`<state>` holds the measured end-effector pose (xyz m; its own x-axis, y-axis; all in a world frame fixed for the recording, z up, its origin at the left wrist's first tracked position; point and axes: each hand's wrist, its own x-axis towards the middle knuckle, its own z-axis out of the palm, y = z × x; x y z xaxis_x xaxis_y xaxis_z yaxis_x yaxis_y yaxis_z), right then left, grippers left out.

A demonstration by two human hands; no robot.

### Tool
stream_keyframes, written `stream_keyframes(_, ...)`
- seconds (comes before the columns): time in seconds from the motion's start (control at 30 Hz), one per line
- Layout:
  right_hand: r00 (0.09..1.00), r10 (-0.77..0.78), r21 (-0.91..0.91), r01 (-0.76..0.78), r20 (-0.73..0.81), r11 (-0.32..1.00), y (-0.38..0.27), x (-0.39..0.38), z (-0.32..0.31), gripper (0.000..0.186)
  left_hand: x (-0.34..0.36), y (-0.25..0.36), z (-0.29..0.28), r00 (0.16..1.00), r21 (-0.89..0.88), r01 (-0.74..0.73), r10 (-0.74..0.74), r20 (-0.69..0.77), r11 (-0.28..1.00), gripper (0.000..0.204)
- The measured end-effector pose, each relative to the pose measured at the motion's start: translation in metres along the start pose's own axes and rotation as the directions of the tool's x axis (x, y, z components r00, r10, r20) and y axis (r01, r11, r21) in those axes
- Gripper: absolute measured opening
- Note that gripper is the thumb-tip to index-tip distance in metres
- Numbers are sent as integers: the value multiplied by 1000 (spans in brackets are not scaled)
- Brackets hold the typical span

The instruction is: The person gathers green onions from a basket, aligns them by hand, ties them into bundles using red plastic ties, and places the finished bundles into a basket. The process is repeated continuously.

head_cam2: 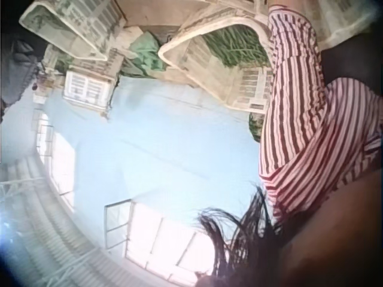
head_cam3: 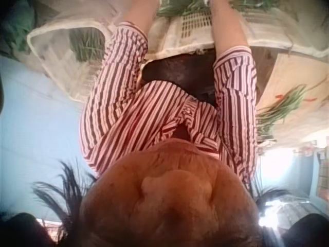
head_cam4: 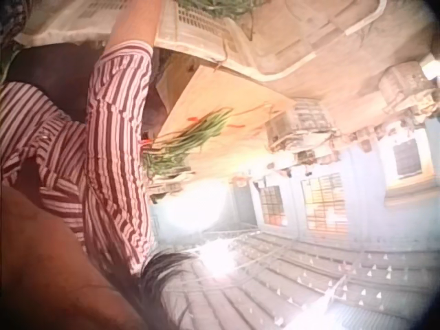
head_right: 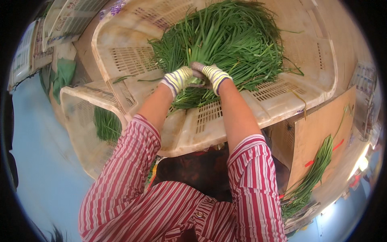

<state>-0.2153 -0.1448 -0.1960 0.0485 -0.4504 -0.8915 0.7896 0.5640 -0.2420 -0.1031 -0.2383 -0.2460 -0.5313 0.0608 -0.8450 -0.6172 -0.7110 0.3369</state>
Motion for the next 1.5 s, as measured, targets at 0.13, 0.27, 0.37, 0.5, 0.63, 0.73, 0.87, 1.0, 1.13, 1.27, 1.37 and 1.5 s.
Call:
stream_keyframes(0.13, 978, -66, -121, 42, -197, 992, 20, 30, -30, 92, 27, -3, 46, 980, 531, 139, -192, 46, 836, 35)
stream_keyframes(0.27, 988, 13, -105, -30, -154, 994, 3, 0, -27, 26, -36, 14, 46, 978, 334, 5, -74, 194, 943, 66)
stream_keyframes(0.37, 982, -7, -209, -33, -189, 977, 3, 2, -33, 26, -37, 28, 44, 924, 628, 144, -332, 192, 765, 77)
stream_keyframes(0.5, 961, -52, -450, -78, -271, 890, -15, -22, -19, 23, -46, 36, 26, 977, 817, -6, -171, 128, 577, 93)
stream_keyframes(0.63, 885, -295, -919, -283, -360, 274, -41, -60, -28, 35, -14, 14, 3, 940, 678, -239, 341, -18, 695, 79)
stream_keyframes(0.73, 792, -576, -872, -414, -203, -262, -65, -110, -53, 46, -13, -15, 5, 964, 946, -62, 265, -26, 317, 82)
stream_keyframes(0.87, 696, -717, -783, -420, 46, -458, -111, -191, -51, 41, -25, -31, 25, 957, 991, 23, 284, -59, 129, 87)
stream_keyframes(1.0, 593, -791, -949, -311, -151, -52, -137, -276, -21, 57, -35, -24, 43, 907, 812, -104, 389, -159, 575, 81)
stream_keyframes(1.13, 514, -852, -919, -376, -101, -118, -103, -310, -21, 59, -64, -12, 97, 854, 499, -483, 512, 89, 720, 70)
stream_keyframes(1.27, 675, -738, -662, -562, -19, -497, -44, -299, -86, 34, -126, 4, 140, 897, 274, -432, 376, 233, 859, 50)
stream_keyframes(1.37, 610, -792, -809, -478, -24, -343, -10, -315, -92, 40, -181, -9, 171, 838, 68, -367, 298, 457, 928, 35)
stream_keyframes(1.5, 502, -865, -882, -395, 29, -258, -2, -332, -92, 52, -189, -34, 239, 636, -171, -194, 256, 728, 966, 64)
